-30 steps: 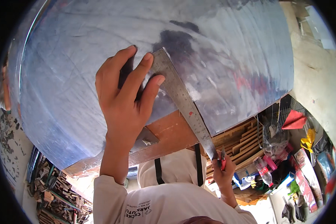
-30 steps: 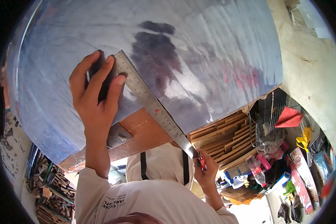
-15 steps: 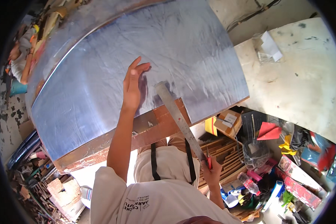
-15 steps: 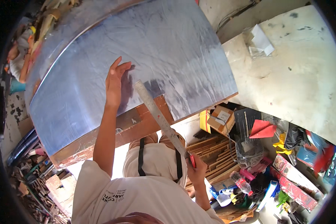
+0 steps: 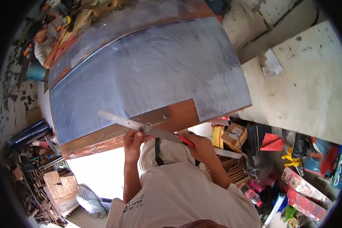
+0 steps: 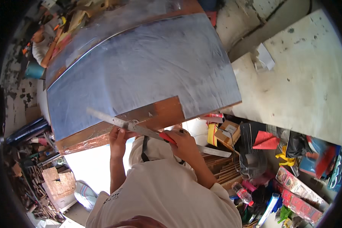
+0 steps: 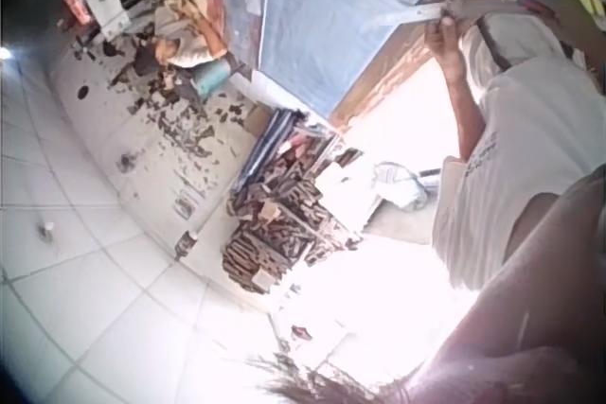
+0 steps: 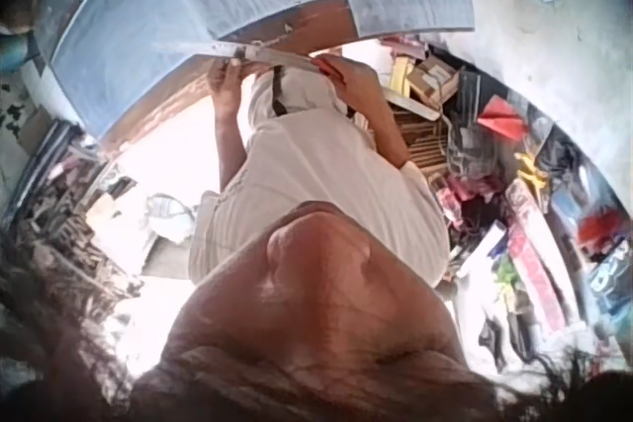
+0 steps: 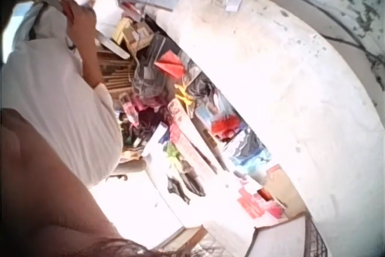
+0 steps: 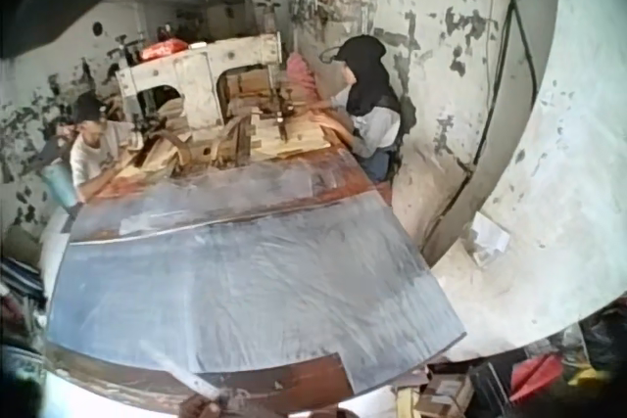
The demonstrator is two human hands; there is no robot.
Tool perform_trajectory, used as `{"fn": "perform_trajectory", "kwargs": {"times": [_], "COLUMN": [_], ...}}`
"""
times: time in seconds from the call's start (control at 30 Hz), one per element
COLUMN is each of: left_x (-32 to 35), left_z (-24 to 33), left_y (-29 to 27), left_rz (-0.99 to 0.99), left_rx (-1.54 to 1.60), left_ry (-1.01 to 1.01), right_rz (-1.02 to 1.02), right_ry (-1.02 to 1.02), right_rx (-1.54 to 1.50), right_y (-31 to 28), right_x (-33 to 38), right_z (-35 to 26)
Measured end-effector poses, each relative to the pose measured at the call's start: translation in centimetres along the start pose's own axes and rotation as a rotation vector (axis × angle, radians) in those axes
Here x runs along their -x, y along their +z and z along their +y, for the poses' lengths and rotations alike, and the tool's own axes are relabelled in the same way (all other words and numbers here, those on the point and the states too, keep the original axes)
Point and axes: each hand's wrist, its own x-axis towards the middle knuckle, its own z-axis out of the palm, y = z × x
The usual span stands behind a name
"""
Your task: The person aligns metal and wooden rulers over a plastic sheet on a table, cuts strips using a utility knife, and tears off the cut pieces by hand.
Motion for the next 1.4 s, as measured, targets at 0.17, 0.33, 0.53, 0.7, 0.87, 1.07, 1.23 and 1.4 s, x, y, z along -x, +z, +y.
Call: {"fn": "perform_trajectory", "kwargs": {"times": [0.17,0.33,0.53,0.7,0.87,1.07,1.23,1.4], "left_x": [-0.1,-3.7,-11.5,-20.7,-21.9,-13.4,-5.3,-1.2], "left_z": [0.5,3.4,7.7,9.9,12.0,10.5,5.1,1.4], "left_y": [-2.0,-5.7,-16.8,-26.5,-30.8,-28.4,-23.8,-21.0], "left_rz": [0.237,0.360,0.638,0.699,0.520,0.350,0.133,0.021], "left_rx": [0.091,0.387,0.524,0.480,0.276,0.062,-0.439,-0.954], "left_ry": [-0.070,-0.020,0.266,0.260,-0.042,0.034,0.281,0.509], "right_rz": [-0.068,0.382,0.590,0.386,0.268,0.260,0.153,-0.051], "right_ry": [-0.060,-0.192,-0.057,-0.007,0.231,0.285,0.064,-0.190], "right_rx": [0.043,0.158,-0.199,0.025,-0.260,0.049,0.119,0.372], "right_y": [-0.1,2.1,3.3,8.4,13.0,14.9,17.7,21.7], "right_x": [-3.7,-8.2,-14.0,-17.0,-16.7,-19.5,-25.6,-29.8], "right_z": [-4.3,-4.8,-11.0,-15.5,-15.0,-13.9,-13.7,-16.0]}}
